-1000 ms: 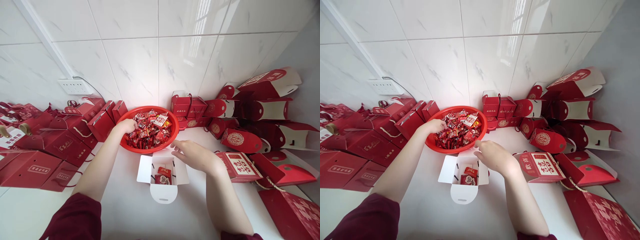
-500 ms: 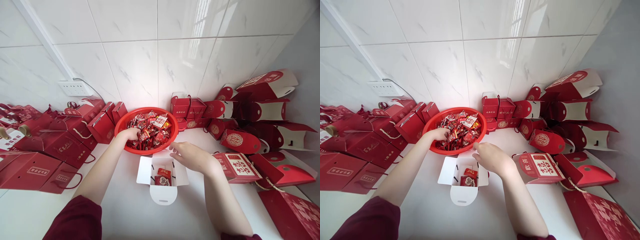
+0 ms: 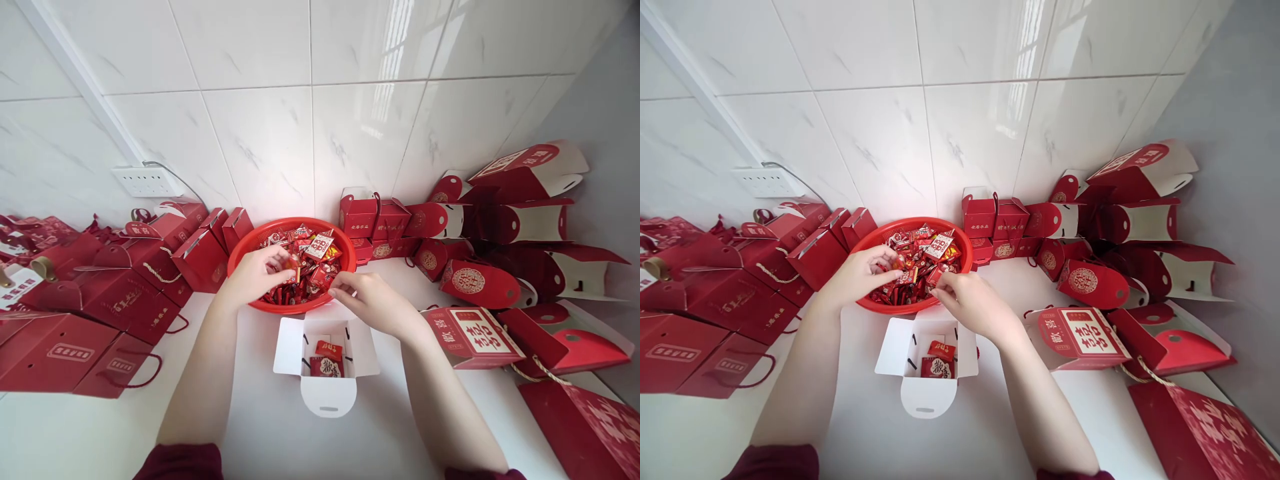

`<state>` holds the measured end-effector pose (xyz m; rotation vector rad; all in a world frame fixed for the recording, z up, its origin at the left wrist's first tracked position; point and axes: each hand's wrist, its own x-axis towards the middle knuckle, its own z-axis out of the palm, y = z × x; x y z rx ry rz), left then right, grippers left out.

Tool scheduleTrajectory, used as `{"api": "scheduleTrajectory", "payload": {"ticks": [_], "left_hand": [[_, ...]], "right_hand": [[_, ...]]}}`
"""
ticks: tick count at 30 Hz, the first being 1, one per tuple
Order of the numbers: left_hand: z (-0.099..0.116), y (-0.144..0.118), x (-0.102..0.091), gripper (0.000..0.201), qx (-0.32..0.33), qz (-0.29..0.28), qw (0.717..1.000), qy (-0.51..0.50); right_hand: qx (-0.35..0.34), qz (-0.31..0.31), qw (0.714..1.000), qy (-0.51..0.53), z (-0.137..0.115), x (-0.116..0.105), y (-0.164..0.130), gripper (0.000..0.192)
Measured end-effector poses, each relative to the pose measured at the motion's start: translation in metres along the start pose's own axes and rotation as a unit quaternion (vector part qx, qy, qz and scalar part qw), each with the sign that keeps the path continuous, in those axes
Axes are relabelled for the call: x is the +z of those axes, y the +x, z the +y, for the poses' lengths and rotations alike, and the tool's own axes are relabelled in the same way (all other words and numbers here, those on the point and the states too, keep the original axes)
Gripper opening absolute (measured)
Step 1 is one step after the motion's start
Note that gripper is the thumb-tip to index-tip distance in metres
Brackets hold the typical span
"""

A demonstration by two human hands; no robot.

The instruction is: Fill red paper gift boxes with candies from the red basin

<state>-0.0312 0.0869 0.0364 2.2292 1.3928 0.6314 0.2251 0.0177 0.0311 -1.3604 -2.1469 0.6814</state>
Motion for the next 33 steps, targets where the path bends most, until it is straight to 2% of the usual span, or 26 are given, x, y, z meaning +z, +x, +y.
{"api": "scheduleTrajectory", "payload": {"ticks": [3,6,10,12,16,19,24,30,33], "left_hand": [[0.039,-0.027,0.000,0.024,0.062,0.012,0.998,0.006],[0.057,-0.039,0.002,0.025,0.096,-0.010,0.995,0.001],[0.053,-0.037,0.006,0.031,0.130,-0.027,0.991,-0.025],[0.047,-0.034,0.009,0.033,0.125,-0.028,0.990,-0.061],[0.042,-0.030,0.015,0.027,0.077,-0.002,0.987,-0.144],[0.042,-0.029,0.020,0.020,0.053,0.013,0.985,-0.164],[0.047,-0.030,0.025,0.021,0.023,0.018,0.981,-0.192],[0.046,-0.030,0.027,0.041,-0.036,-0.029,0.963,-0.265],[0.043,-0.028,0.028,0.042,-0.052,-0.025,0.958,-0.281]], "right_hand": [[-0.020,0.024,0.995,0.099,-0.005,-0.003,0.002,0.033],[-0.030,0.006,0.980,0.196,-0.007,-0.002,0.004,0.034],[-0.029,-0.031,0.967,0.252,-0.002,0.005,0.009,0.029],[-0.031,-0.037,0.960,0.277,0.001,0.009,0.011,0.025],[-0.011,-0.052,0.930,0.365,0.001,0.019,0.015,0.020],[0.010,-0.044,0.904,0.425,-0.002,0.026,0.016,0.023],[0.037,-0.043,0.879,0.473,-0.003,0.029,0.019,0.026],[0.076,-0.063,0.868,0.487,0.004,0.027,0.022,0.028],[0.092,-0.081,0.869,0.479,0.005,0.027,0.024,0.031]]}}
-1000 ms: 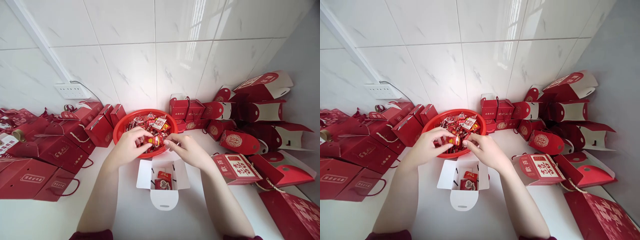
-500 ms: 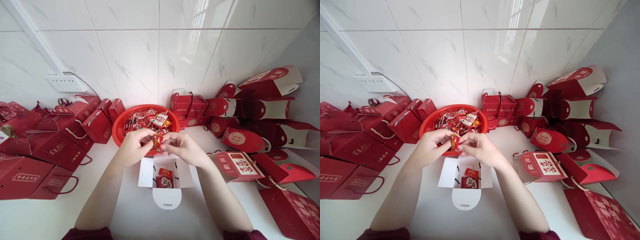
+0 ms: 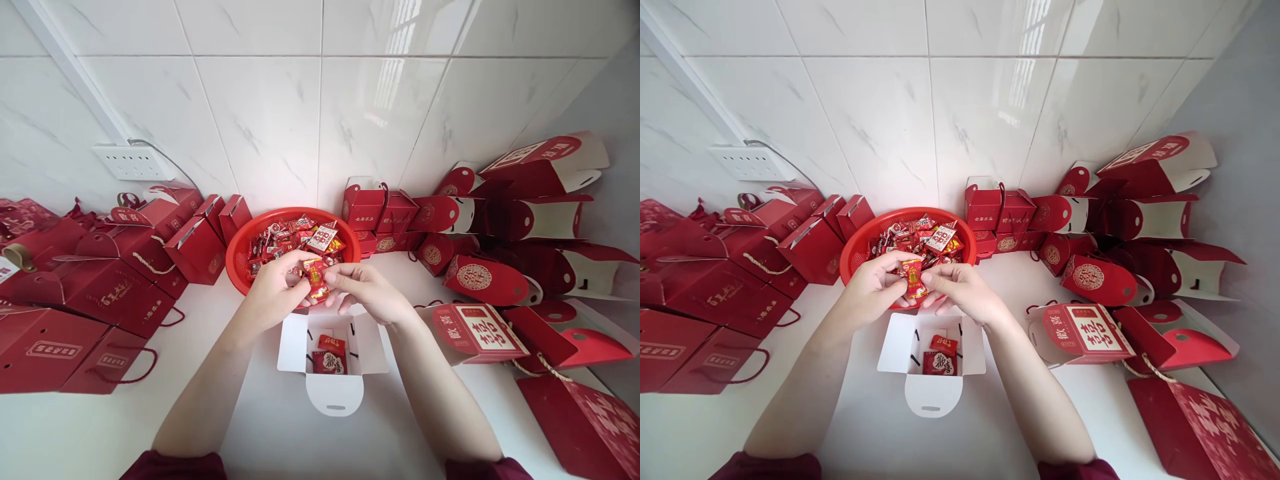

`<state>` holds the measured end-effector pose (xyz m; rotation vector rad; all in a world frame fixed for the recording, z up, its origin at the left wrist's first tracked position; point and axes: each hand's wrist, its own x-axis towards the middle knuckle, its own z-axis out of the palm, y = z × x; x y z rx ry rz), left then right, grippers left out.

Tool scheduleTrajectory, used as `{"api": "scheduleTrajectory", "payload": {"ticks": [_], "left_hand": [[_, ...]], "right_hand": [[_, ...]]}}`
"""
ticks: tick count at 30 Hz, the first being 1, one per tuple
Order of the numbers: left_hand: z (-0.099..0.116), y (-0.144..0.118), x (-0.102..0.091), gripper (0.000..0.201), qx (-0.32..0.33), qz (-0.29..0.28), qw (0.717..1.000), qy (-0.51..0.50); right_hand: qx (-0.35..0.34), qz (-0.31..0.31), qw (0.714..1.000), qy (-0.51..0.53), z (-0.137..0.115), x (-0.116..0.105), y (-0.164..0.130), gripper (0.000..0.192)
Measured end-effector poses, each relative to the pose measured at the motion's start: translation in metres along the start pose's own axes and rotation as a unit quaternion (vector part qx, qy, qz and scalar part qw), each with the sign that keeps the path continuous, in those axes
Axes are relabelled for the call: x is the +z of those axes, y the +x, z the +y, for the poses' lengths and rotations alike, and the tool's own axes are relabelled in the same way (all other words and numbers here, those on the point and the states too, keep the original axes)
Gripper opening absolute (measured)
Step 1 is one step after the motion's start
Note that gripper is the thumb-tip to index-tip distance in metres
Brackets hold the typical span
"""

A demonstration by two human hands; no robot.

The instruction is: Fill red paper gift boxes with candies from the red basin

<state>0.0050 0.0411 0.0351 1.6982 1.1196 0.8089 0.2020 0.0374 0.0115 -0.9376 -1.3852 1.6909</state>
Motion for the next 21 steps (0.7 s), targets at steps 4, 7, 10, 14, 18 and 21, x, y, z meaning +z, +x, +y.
{"api": "scheduleTrajectory", "payload": {"ticks": [4,7,10,14,18,21], "left_hand": [[0.001,0.001,-0.001,0.038,0.002,0.021,0.999,-0.025],[0.005,0.000,-0.004,0.032,-0.005,0.034,0.998,-0.059],[0.007,0.000,-0.006,0.035,-0.008,0.037,0.997,-0.070],[0.007,0.000,-0.009,0.033,0.012,0.044,0.999,-0.028],[0.006,0.000,-0.011,0.030,0.031,0.062,0.998,0.012],[0.006,0.000,-0.012,0.029,0.035,0.062,0.997,0.016]], "right_hand": [[-0.008,0.010,1.000,-0.005,0.002,0.001,0.001,0.036],[-0.039,0.036,0.999,-0.001,0.002,0.001,0.001,0.033],[-0.062,0.059,0.996,-0.008,-0.001,0.003,-0.001,0.030],[-0.083,0.074,0.993,-0.032,-0.005,0.007,-0.002,0.026],[-0.074,0.073,0.994,-0.025,-0.003,0.007,-0.002,0.031],[-0.075,0.070,0.995,-0.018,-0.001,0.007,-0.002,0.032]]}}
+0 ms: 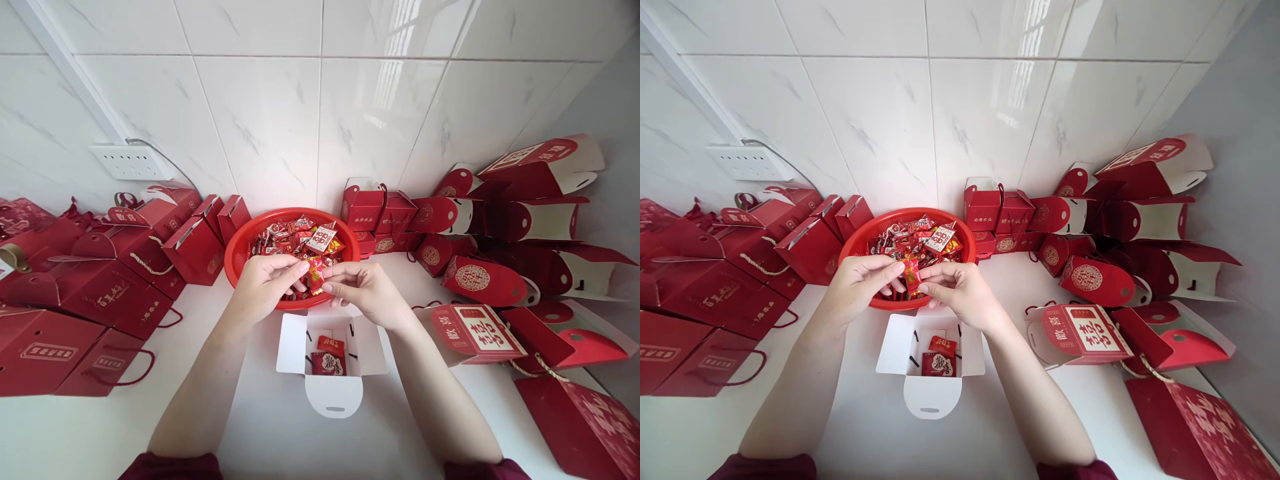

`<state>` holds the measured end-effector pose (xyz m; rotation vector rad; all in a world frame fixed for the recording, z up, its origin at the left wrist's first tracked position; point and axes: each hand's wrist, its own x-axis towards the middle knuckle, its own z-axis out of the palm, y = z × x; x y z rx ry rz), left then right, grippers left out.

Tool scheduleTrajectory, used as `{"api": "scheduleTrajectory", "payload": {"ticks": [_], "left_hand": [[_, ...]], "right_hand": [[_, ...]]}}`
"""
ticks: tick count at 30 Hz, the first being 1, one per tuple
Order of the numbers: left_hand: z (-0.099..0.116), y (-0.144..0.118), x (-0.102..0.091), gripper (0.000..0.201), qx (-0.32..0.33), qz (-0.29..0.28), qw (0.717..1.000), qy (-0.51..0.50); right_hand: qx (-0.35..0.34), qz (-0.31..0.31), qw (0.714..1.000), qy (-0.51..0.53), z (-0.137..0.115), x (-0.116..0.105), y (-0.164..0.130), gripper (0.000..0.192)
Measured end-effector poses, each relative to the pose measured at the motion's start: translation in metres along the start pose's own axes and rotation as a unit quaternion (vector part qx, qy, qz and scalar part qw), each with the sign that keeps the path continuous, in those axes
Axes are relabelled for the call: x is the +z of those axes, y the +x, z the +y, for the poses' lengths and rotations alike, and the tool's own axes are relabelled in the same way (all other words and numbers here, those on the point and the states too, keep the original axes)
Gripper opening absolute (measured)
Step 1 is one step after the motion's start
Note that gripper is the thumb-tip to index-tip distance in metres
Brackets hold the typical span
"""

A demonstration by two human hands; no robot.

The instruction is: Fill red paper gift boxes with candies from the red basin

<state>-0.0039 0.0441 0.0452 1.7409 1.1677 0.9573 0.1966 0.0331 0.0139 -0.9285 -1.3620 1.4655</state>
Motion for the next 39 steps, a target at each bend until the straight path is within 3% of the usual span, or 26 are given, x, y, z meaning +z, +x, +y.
{"api": "scheduleTrajectory", "payload": {"ticks": [7,10,12,16,18,20,22,24,28,32,34,36,39], "left_hand": [[-0.002,0.002,0.003,0.029,-0.020,-0.022,1.000,0.005],[-0.001,0.003,-0.003,0.032,-0.020,-0.021,0.999,0.042],[-0.001,0.002,-0.012,0.035,-0.020,0.006,0.997,0.069],[0.002,-0.001,-0.033,0.040,-0.034,0.067,0.991,0.110],[0.003,-0.003,-0.040,0.040,-0.039,0.069,0.988,0.129],[0.005,-0.006,-0.042,0.038,-0.037,0.057,0.986,0.151],[0.007,-0.010,-0.042,0.036,-0.032,0.044,0.983,0.175],[0.008,-0.015,-0.043,0.033,-0.028,0.035,0.979,0.198],[-0.004,-0.025,-0.050,0.033,-0.050,0.004,0.965,0.258],[-0.033,-0.042,-0.053,0.037,-0.082,-0.107,0.948,0.287],[-0.049,-0.055,-0.049,0.045,-0.073,-0.135,0.952,0.266],[-0.063,-0.071,-0.044,0.053,-0.053,-0.121,0.958,0.255],[-0.078,-0.096,-0.034,0.042,-0.035,-0.050,0.966,0.251]], "right_hand": [[-0.033,-0.007,0.998,-0.052,0.003,-0.001,0.000,0.027],[-0.058,-0.017,0.985,-0.162,-0.002,-0.010,-0.006,0.019],[-0.061,-0.071,0.953,-0.289,-0.008,-0.016,-0.012,0.017],[0.001,-0.201,0.840,-0.504,-0.008,-0.015,-0.023,0.021],[0.038,-0.196,0.784,-0.588,-0.004,-0.006,-0.023,0.018],[0.050,-0.152,0.740,-0.653,-0.002,0.004,-0.022,0.017],[0.046,-0.101,0.723,-0.681,-0.003,0.009,-0.023,0.013],[0.031,-0.058,0.742,-0.667,-0.009,0.007,-0.028,0.009],[-0.019,-0.001,0.810,-0.587,-0.019,-0.014,-0.051,0.020],[-0.033,0.014,0.831,-0.555,-0.014,-0.037,-0.073,0.022],[-0.033,0.034,0.837,-0.546,-0.007,-0.046,-0.081,0.021],[-0.030,0.065,0.846,-0.529,0.004,-0.054,-0.088,0.020],[-0.013,0.096,0.861,-0.500,0.021,-0.063,-0.097,0.020]]}}
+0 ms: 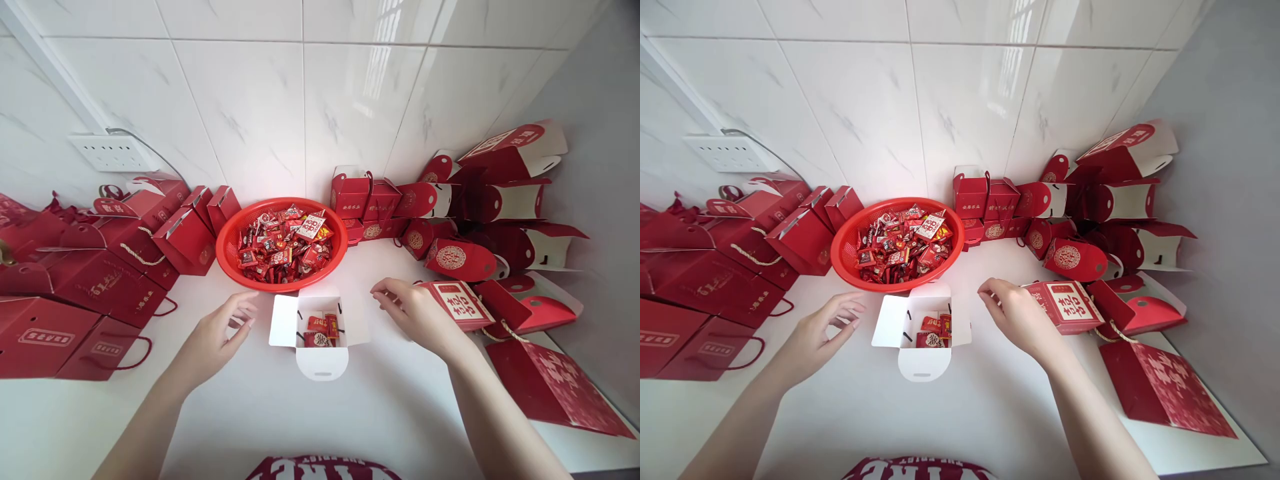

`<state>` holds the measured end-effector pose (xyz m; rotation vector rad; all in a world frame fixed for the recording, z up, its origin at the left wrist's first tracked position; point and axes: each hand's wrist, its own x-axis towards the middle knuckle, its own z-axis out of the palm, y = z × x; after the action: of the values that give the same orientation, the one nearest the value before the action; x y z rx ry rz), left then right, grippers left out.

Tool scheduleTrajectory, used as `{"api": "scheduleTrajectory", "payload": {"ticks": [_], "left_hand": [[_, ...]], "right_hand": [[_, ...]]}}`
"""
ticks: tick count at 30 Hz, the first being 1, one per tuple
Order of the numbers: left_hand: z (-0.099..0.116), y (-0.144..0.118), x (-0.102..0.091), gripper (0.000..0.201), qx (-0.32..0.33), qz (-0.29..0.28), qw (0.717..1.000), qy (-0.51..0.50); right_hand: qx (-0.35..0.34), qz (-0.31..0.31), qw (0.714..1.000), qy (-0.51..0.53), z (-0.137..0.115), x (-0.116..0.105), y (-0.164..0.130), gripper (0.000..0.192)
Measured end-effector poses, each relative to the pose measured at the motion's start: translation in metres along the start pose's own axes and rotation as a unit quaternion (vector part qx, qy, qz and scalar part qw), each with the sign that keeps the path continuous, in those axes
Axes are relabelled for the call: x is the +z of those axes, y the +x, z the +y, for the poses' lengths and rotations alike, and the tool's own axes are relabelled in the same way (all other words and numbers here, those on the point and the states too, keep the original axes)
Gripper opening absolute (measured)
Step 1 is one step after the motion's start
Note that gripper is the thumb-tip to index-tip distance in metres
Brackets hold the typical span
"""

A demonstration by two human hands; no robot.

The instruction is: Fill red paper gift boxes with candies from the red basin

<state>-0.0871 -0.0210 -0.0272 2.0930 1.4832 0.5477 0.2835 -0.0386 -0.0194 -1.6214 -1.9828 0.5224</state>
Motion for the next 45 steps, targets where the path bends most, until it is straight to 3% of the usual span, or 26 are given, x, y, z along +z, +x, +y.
{"api": "scheduleTrajectory", "payload": {"ticks": [2,5,9,12,16,22,29,34,37,45], "left_hand": [[-0.004,-0.010,0.012,0.030,-0.003,0.011,1.000,0.000],[-0.007,-0.016,0.031,0.029,0.048,-0.035,0.998,0.033],[-0.005,-0.014,0.050,0.065,0.118,-0.060,0.988,0.078],[0.002,-0.013,0.057,0.072,0.127,-0.064,0.987,0.076],[0.014,-0.012,0.059,0.071,0.140,-0.060,0.986,0.071],[0.022,-0.010,0.066,0.066,0.205,-0.047,0.974,0.080],[0.024,-0.014,0.099,0.092,0.245,0.004,0.967,0.076],[0.029,-0.017,0.107,0.078,0.254,0.009,0.966,0.045],[0.030,-0.016,0.107,0.072,0.229,0.025,0.973,0.014],[0.023,-0.012,0.107,0.056,0.245,0.038,0.969,-0.009]], "right_hand": [[0.021,-0.012,1.000,0.010,0.010,0.009,-0.006,0.021],[0.033,-0.065,0.997,0.019,0.020,0.029,-0.016,0.023],[0.007,-0.133,0.991,0.016,0.026,0.056,-0.027,0.074],[-0.045,-0.117,0.990,0.064,0.023,0.069,-0.032,0.100],[-0.089,-0.064,0.985,0.131,0.017,0.075,-0.037,0.109],[-0.154,-0.045,0.975,0.153,0.011,0.080,-0.039,0.094],[-0.206,-0.065,0.961,0.170,0.012,0.085,-0.035,0.069],[-0.241,-0.076,0.943,0.217,0.011,0.085,-0.031,0.048],[-0.225,-0.063,0.941,0.246,0.007,0.088,-0.033,0.045],[-0.136,0.023,0.956,0.258,0.000,0.104,-0.041,0.018]]}}
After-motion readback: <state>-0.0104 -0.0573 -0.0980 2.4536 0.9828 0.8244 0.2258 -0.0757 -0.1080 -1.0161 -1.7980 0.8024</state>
